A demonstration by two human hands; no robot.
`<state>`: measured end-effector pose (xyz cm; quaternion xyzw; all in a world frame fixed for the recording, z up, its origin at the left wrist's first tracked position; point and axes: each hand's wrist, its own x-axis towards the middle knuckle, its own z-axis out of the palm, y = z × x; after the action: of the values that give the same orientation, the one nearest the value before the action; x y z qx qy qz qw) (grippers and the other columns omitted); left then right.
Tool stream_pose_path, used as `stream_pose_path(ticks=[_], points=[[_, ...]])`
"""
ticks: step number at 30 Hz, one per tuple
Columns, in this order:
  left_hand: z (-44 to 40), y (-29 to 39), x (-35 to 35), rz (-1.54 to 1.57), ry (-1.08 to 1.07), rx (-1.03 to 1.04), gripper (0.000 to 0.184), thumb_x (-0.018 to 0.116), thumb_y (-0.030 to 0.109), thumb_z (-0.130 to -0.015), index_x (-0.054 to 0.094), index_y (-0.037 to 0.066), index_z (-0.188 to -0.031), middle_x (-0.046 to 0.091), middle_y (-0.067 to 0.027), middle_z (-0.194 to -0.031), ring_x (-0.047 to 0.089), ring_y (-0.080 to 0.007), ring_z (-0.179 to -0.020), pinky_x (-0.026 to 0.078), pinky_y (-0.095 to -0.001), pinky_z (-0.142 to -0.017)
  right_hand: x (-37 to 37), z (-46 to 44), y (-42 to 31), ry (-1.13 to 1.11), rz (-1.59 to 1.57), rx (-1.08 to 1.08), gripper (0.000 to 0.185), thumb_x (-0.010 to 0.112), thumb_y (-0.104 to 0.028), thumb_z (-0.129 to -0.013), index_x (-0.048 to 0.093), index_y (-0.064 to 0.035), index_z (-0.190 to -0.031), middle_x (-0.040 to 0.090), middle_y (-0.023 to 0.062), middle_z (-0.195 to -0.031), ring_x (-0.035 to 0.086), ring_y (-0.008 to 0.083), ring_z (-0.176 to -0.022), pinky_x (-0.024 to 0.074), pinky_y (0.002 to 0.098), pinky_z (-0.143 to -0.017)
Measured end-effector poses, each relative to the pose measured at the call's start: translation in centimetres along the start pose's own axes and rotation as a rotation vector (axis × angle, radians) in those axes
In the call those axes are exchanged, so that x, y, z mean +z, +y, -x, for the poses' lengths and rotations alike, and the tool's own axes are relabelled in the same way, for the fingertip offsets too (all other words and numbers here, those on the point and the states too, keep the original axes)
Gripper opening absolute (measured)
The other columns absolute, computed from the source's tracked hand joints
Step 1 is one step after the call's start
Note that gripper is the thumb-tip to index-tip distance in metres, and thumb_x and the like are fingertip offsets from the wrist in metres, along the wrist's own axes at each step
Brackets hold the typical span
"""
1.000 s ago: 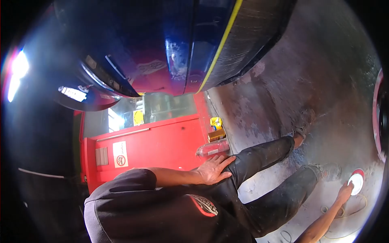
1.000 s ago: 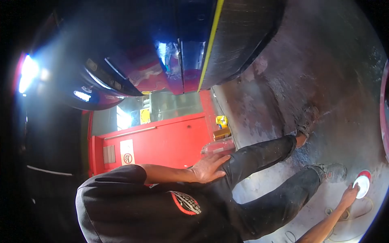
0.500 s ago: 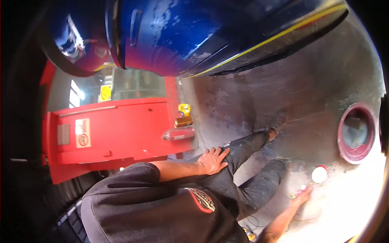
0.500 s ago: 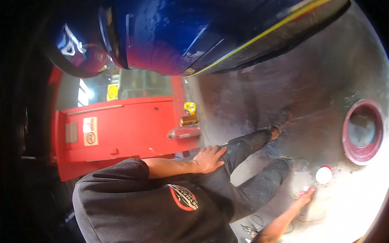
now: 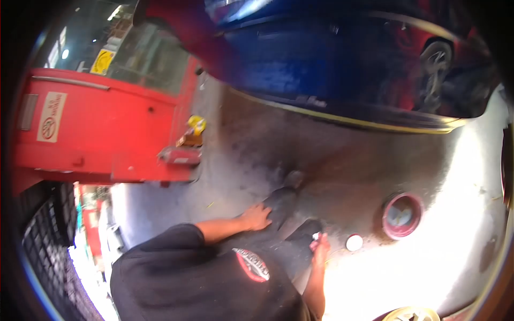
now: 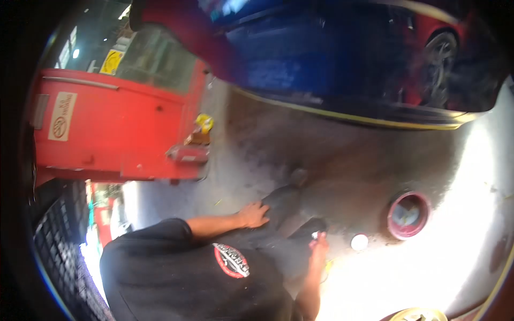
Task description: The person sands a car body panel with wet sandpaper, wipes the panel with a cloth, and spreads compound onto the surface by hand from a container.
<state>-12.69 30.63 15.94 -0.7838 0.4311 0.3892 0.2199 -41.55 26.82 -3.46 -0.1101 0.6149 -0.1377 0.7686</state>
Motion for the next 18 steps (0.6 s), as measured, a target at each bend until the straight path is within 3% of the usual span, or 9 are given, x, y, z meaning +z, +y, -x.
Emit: stream_pose_path(ticks=[2, 5, 7, 9, 12, 13, 15, 16, 18], points=[[-1.9, -5.5, 3.4, 0.011, -0.027, 0.048, 0.053, 0.060, 0.042, -0.091, 0.055, 0.007, -0.130, 0.059, -0.0276, -0.124, 0.059, -0.0463, -0.113, 0.050, -0.0545, -0.095, 1.2, 0.4, -0.6, 0.006, 0.083, -0.063, 0.049, 0.051, -0.049, -0.103, 0.067, -0.0030, -0.099, 0.056, 0.0000, -0.069, 0.048, 0.0107, -0.051, 0.0401, 0.0259, -0.046], [-5.8, -12.9, 6.5, 0.030, -0.188, 0.268, 0.046, 0.058, 0.045, -0.092, 0.065, 0.008, -0.118, 0.065, -0.0257, -0.117, 0.061, -0.0420, -0.113, 0.049, -0.0537, -0.095, 1.3, 1.8, -3.2, 0.108, 0.208, -0.143, 0.044, 0.055, -0.041, -0.102, 0.065, -0.0005, -0.087, 0.055, 0.0027, -0.065, 0.049, 0.0137, -0.047, 0.0406, 0.0305, -0.042], [-5.7, -13.7, 1.6, -0.007, -0.209, 0.319, 0.048, 0.060, 0.047, -0.092, 0.066, 0.009, -0.120, 0.067, -0.0196, -0.119, 0.062, -0.0359, -0.116, 0.049, -0.0471, -0.097, 0.5, 2.0, -3.6, 0.236, 0.392, -0.241, 0.042, 0.057, -0.036, -0.100, 0.063, 0.0009, -0.082, 0.054, 0.0038, -0.063, 0.050, 0.0153, -0.046, 0.0424, 0.0326, -0.042], [-3.6, -13.1, -9.1, 0.097, -0.349, 0.406, 0.050, 0.061, 0.049, -0.092, 0.066, 0.010, -0.122, 0.068, -0.0167, -0.119, 0.063, -0.0315, -0.115, 0.049, -0.0447, -0.097, -1.2, 2.3, -3.8, 0.356, 0.455, -0.277, 0.038, 0.059, -0.032, -0.099, 0.062, 0.0001, -0.079, 0.054, 0.0048, -0.063, 0.049, 0.0160, -0.045, 0.0426, 0.0348, -0.041], [5.5, -9.8, -31.7, 0.527, -0.472, 0.620, 0.044, 0.061, 0.044, -0.097, 0.069, 0.007, -0.121, 0.071, -0.0075, -0.115, 0.064, -0.0171, -0.109, 0.052, -0.0361, -0.089, -3.8, 2.6, -2.6, 0.517, 0.421, -0.359, 0.055, 0.051, -0.039, -0.096, 0.061, 0.0072, -0.067, 0.060, 0.0201, -0.058, 0.061, 0.0323, -0.054, 0.0471, 0.0483, -0.061], [9.7, -9.4, -39.5, 0.602, -0.451, 0.733, 0.044, 0.063, 0.041, -0.097, 0.067, 0.008, -0.127, 0.071, -0.0054, -0.116, 0.066, -0.0151, -0.102, 0.052, -0.0326, -0.090, -3.3, 4.3, -2.6, 0.524, 0.382, -0.343, 0.050, 0.053, -0.037, -0.097, 0.062, 0.0049, -0.071, 0.059, 0.0156, -0.061, 0.058, 0.0270, -0.053, 0.0457, 0.0439, -0.056], [16.4, -9.7, -51.2, 0.666, -0.031, 1.034, 0.024, 0.070, 0.021, -0.092, 0.075, 0.000, -0.103, 0.075, -0.0109, -0.095, 0.071, -0.0203, -0.094, 0.055, -0.0326, -0.085, -2.9, 8.1, -1.9, 0.538, 0.305, -0.312, 0.040, 0.058, -0.034, -0.099, 0.062, 0.0002, -0.079, 0.057, 0.0066, -0.068, 0.051, 0.0164, -0.051, 0.0427, 0.0351, -0.046], [18.9, -9.9, -55.7, 0.635, 0.272, 1.111, 0.016, 0.068, 0.014, -0.092, 0.074, -0.001, -0.090, 0.074, -0.0125, -0.088, 0.071, -0.0201, -0.086, 0.056, -0.0326, -0.079, -2.1, 10.0, -1.7, 0.549, 0.278, -0.294, 0.040, 0.057, -0.034, -0.099, 0.063, 0.0004, -0.079, 0.057, 0.0068, -0.068, 0.052, 0.0165, -0.051, 0.0428, 0.0350, -0.046], [19.4, -8.8, -63.4, 0.858, 0.546, 1.361, 0.012, 0.066, 0.010, -0.095, 0.067, 0.000, -0.089, 0.069, -0.0064, -0.085, 0.066, -0.0137, -0.079, 0.054, -0.0281, -0.074, -0.3, 12.1, -0.2, 0.567, 0.227, -0.260, 0.040, 0.057, -0.034, -0.099, 0.063, 0.0007, -0.080, 0.058, 0.0072, -0.068, 0.052, 0.0167, -0.052, 0.0430, 0.0348, -0.046]])
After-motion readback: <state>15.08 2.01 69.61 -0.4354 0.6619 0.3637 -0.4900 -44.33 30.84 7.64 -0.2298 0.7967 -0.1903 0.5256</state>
